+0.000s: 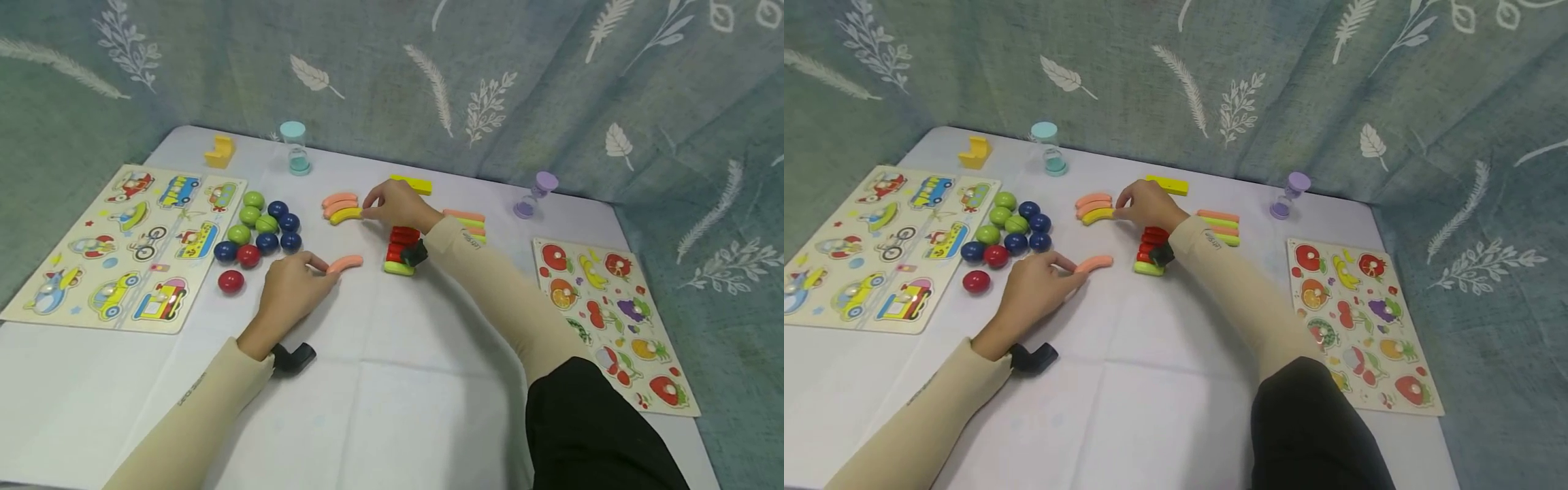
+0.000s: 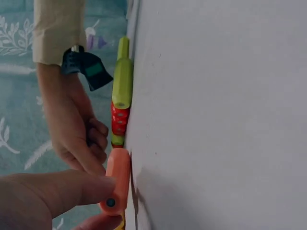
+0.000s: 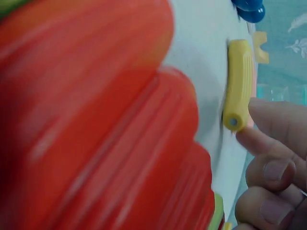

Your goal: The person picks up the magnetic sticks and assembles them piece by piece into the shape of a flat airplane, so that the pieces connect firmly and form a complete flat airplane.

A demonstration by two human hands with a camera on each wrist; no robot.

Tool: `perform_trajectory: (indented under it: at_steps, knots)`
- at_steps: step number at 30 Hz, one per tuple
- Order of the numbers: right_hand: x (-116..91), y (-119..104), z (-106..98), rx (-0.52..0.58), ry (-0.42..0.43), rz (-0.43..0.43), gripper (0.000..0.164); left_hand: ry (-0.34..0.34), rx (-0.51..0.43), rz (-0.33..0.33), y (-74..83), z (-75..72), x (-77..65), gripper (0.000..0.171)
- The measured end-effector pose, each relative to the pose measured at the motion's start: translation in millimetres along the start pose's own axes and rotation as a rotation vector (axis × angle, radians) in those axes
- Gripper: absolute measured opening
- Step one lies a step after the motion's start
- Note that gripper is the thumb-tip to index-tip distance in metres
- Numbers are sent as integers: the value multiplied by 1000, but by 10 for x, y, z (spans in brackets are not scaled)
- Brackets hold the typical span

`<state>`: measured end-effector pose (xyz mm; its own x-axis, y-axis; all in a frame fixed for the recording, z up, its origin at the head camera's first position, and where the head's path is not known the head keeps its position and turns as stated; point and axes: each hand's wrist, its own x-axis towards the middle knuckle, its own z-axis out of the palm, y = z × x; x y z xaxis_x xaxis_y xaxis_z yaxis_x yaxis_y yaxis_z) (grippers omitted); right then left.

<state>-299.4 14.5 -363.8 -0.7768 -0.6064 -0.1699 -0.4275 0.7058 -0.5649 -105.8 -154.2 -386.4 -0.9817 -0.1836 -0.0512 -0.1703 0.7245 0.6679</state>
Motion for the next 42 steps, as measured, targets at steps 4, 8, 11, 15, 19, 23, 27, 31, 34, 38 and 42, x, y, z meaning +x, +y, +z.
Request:
perform_trajectory:
  at_steps: [4, 8, 11, 15, 19, 23, 27, 31, 34, 38, 42]
  knots:
    - [26, -35, 22, -20, 27, 8, 22, -4, 54, 30, -79, -48, -97, 33]
    - [48, -63, 59, -46, 43, -2, 21, 3, 89, 62, -137, -55, -125, 35]
    - [36, -69, 79, -62, 53, 0, 20, 11, 90, 88, -167, -42, -117, 43]
    - [-111, -23, 20, -36, 107, -2, 21, 35, 64, 153, -125, 18, -42, 51]
    - [-426, 63, -60, 41, 190, 0, 22, 66, 58, 221, -47, 68, 89, 47]
    - [-878, 177, -41, 151, 268, 2, 23, 39, 71, 199, -30, 76, 138, 43]
    - [-1395, 291, 112, 253, 327, 10, 21, -20, 68, 144, -41, 55, 88, 36]
    - [-1869, 360, 394, 312, 344, 59, 17, -83, 46, 158, -29, 66, 3, 34]
    - [-2117, 392, 606, 273, 364, 68, 15, -145, 38, 183, 4, 106, -56, 36]
    - [-2236, 406, 782, 201, 417, 26, 16, -182, 45, 195, 38, 145, -112, 39]
    - [-2232, 435, 847, 162, 457, -19, 20, -194, 50, 200, 55, 181, -139, 41]
